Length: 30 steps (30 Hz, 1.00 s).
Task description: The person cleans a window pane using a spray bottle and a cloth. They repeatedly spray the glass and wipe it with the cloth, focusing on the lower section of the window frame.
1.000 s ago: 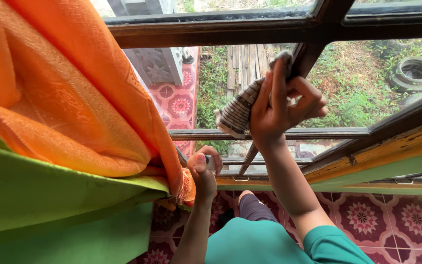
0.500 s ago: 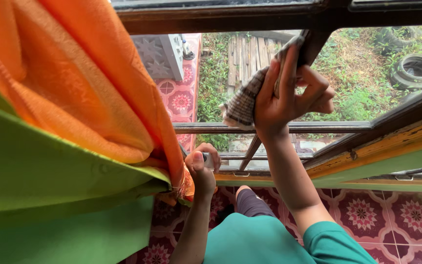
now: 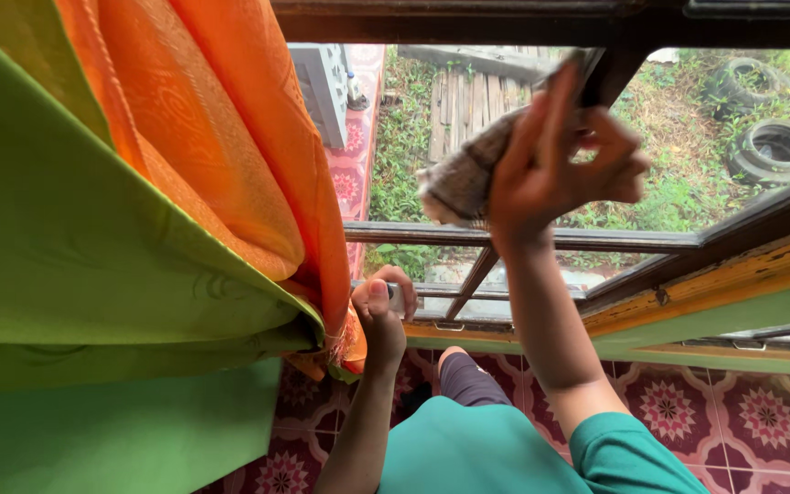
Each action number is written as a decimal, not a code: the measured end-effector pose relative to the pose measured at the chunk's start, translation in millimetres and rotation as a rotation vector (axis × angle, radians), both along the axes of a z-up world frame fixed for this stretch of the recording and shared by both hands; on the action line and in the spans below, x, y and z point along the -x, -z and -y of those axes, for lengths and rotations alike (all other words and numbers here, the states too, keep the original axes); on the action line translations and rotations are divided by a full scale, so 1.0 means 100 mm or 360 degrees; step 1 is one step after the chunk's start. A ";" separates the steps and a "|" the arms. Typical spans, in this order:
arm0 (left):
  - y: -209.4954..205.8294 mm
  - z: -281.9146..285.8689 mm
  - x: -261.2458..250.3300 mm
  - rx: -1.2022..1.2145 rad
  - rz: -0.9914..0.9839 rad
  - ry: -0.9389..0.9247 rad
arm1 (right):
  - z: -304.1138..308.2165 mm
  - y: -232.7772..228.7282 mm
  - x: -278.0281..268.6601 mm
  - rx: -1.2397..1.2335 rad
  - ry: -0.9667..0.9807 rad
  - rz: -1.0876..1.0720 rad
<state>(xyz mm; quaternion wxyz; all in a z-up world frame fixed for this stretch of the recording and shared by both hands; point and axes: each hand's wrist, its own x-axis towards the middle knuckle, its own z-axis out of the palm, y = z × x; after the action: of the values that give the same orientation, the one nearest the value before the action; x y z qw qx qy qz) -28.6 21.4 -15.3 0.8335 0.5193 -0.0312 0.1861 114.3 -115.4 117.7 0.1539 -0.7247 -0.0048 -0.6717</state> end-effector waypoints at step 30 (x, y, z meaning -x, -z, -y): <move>0.11 -0.04 0.18 -0.0201 -0.0030 -0.0094 | -0.25 0.57 -0.06 0.0106 -0.0270 0.0210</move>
<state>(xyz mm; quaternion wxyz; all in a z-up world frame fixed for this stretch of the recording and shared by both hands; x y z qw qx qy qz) -46.9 25.3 -26.4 0.7935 0.5732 -0.0197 0.2034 119.8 -90.6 60.6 0.1853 -0.6807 -0.0985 -0.7019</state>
